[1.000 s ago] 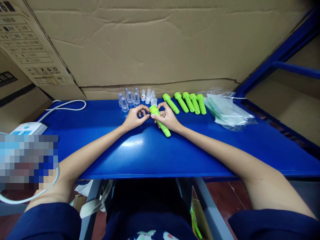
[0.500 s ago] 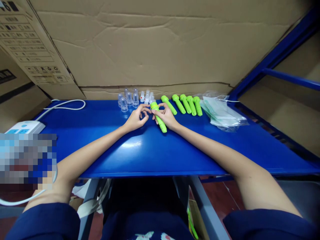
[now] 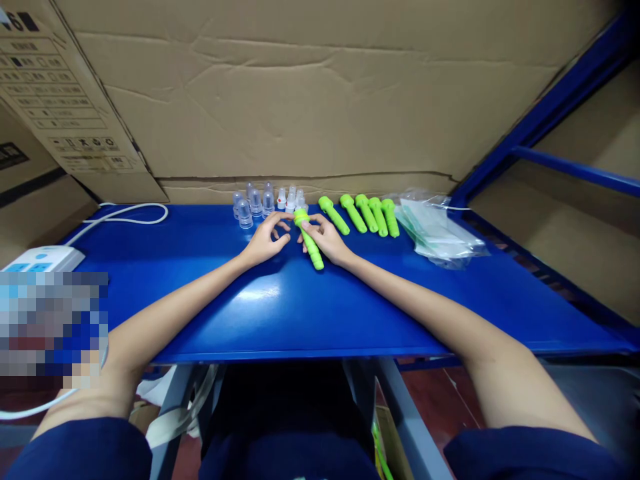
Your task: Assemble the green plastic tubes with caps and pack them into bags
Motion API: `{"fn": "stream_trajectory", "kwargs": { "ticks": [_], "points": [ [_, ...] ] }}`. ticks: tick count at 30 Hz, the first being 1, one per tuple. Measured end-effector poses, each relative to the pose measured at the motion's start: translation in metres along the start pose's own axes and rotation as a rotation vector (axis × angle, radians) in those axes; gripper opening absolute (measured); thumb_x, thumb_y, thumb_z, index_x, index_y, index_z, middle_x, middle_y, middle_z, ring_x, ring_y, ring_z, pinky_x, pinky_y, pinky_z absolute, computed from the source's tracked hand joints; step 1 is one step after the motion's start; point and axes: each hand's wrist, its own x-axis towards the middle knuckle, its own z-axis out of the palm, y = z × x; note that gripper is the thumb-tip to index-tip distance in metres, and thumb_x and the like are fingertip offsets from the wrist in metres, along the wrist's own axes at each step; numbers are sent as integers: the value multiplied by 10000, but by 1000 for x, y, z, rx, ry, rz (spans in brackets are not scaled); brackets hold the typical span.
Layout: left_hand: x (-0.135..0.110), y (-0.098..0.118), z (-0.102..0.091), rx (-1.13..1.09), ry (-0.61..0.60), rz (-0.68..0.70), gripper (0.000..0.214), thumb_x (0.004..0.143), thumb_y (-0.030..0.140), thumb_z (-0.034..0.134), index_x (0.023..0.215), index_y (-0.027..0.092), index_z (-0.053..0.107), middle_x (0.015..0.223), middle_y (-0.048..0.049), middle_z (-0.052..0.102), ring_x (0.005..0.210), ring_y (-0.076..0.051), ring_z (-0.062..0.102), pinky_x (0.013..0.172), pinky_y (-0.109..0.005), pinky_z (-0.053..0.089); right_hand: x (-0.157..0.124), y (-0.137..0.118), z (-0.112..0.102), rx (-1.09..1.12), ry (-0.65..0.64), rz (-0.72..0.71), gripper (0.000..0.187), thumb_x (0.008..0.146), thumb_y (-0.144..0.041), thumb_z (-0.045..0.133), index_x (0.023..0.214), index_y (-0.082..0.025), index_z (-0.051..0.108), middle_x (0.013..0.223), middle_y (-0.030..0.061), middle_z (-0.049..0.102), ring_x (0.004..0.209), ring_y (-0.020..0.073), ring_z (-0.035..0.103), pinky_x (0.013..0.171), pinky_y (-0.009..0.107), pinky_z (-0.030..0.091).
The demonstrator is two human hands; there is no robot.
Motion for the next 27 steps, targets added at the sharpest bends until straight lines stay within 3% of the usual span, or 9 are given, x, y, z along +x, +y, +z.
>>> {"fn": "stream_trajectory", "kwargs": {
  "ticks": [20,27],
  "points": [
    [0,-1,-1,-103,-92,-6,463,763,133,626,1224,176,626,1227,-107,634,948,-163,702,702,-244,531,-3,0,-3,-55,-26,19,679,765,-821,677,1003,-229,444,683,-23,691,473,129,614,443,256,481],
    [0,-3,0,-114,-69,-23,456,745,131,639,1197,190,644,1249,-109,625,934,-161,701,657,-229,525,-3,1,-4,-73,-30,20,652,784,-809,672,992,-236,439,667,-29,687,458,133,608,433,256,480]
  ]
}}
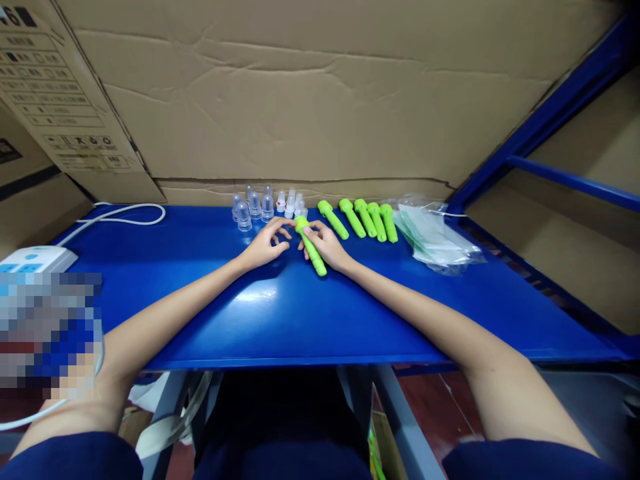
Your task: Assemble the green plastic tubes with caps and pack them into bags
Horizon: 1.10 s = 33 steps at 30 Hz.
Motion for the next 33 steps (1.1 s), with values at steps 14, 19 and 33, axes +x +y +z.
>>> {"fn": "stream_trajectory", "kwargs": {
  "ticks": [14,19,33],
  "points": [
    [-1,3,1,-16,-12,-60,472,798,159,652,1261,175,563,1335,-132,583,875,-116,710,634,-202,497,2,-1,4,-6,50,10,494,864,-572,664,1137,-192,508,765,-11,704,473,123,606,457,265,506],
    [-1,3,2,-30,-3,-104,452,811,159,645,1250,165,540,1338,-137,581,870,-114,709,616,-195,478,4,3,2,-18,37,7,586,802,-515,730,1219,-191,476,796,-16,713,487,127,614,480,273,537],
    [-2,1,2,-19,0,-120,446,797,138,635,1230,168,533,1278,-106,621,831,-89,690,621,-193,459,3,9,3,-100,85,-79,576,829,-507,716,1204,-266,351,769,-47,681,509,121,609,487,260,550]
  ]
}}
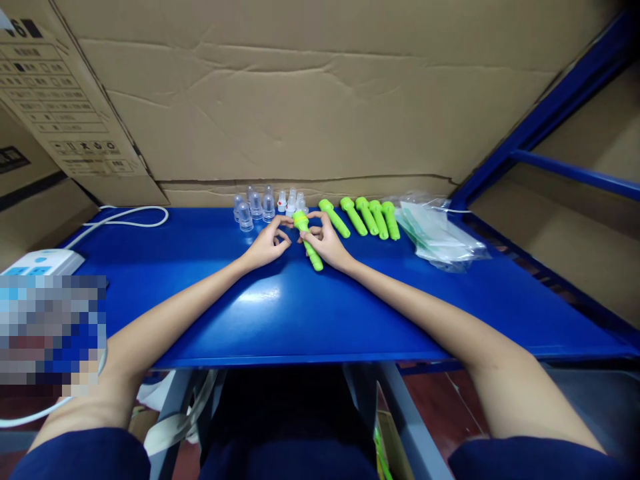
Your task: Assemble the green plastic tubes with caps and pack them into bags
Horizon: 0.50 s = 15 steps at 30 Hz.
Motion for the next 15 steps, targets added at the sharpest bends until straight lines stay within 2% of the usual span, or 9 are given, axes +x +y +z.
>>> {"fn": "stream_trajectory", "kwargs": {
  "ticks": [7,12,15],
  "points": [
    [1,1,-1,-50,3,-6,415,797,132,649,1193,174,532,1266,-90,612,842,-83,686,674,-197,486,0,-1,0,11,-24,-15,566,840,-487,740,1177,-280,335,778,-55,682,497,116,612,448,238,529],
    [2,1,-2,-106,21,-23,376,786,156,668,1137,191,538,1238,-62,607,814,-73,666,737,-219,521,-2,-5,1,41,-44,-18,633,786,-483,821,1157,-287,348,782,-57,676,504,116,624,428,225,529],
    [1,3,-2,-101,9,-17,402,785,139,656,1169,184,544,1228,-71,600,800,-77,667,739,-228,523,-3,-6,1,66,-57,-14,663,767,-496,845,1155,-288,350,771,-66,675,489,112,623,413,221,532]
  ]
}}
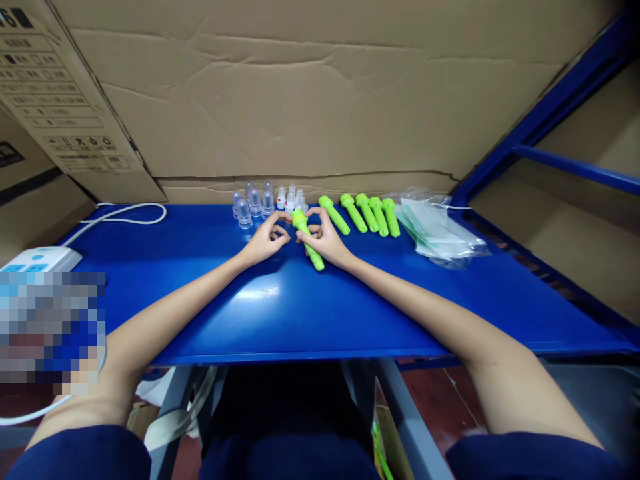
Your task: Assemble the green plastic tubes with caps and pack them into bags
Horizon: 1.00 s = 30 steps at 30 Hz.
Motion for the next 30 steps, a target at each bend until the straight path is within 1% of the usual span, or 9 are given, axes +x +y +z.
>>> {"fn": "stream_trajectory", "kwargs": {
  "ticks": [4,10,14,19,24,30],
  "points": [
    [-1,4,1,70,-47,36,484,808,130,642,1280,194,559,1223,-80,574,805,-85,679,659,-200,483,-1,-2,0,-15,-26,-4,649,782,-508,837,1158,-285,357,733,-80,673,427,102,585,394,227,525],
    [-2,1,1,96,-64,64,506,830,124,644,1313,217,530,1225,-81,575,796,-86,684,611,-183,452,-1,-2,-1,-60,-9,0,612,830,-519,790,1190,-283,356,725,-71,679,436,113,597,415,242,541],
    [-1,-2,1,79,-53,62,519,823,113,643,1314,207,505,1273,-98,585,779,-72,670,640,-189,475,0,0,0,-63,12,1,635,817,-527,798,1204,-282,359,709,-82,667,425,119,600,395,242,529],
    [-1,-1,1,89,-62,59,524,817,106,639,1323,194,540,1290,-113,588,773,-79,679,685,-209,511,0,0,0,-49,6,1,615,815,-536,798,1169,-286,361,703,-86,662,424,116,600,377,236,513],
    [-1,0,0,93,-64,58,519,801,99,648,1303,216,592,1268,-95,604,780,-92,688,707,-218,530,-1,-2,0,-48,10,10,601,804,-555,796,1147,-295,376,703,-76,665,421,124,589,380,269,525],
    [0,-1,1,98,-73,33,489,793,86,627,1267,197,581,1217,-77,612,753,-80,669,725,-220,542,-3,-5,-1,-57,-20,29,574,799,-500,797,1114,-290,366,647,-86,654,407,141,597,368,276,520]
  ]
}}
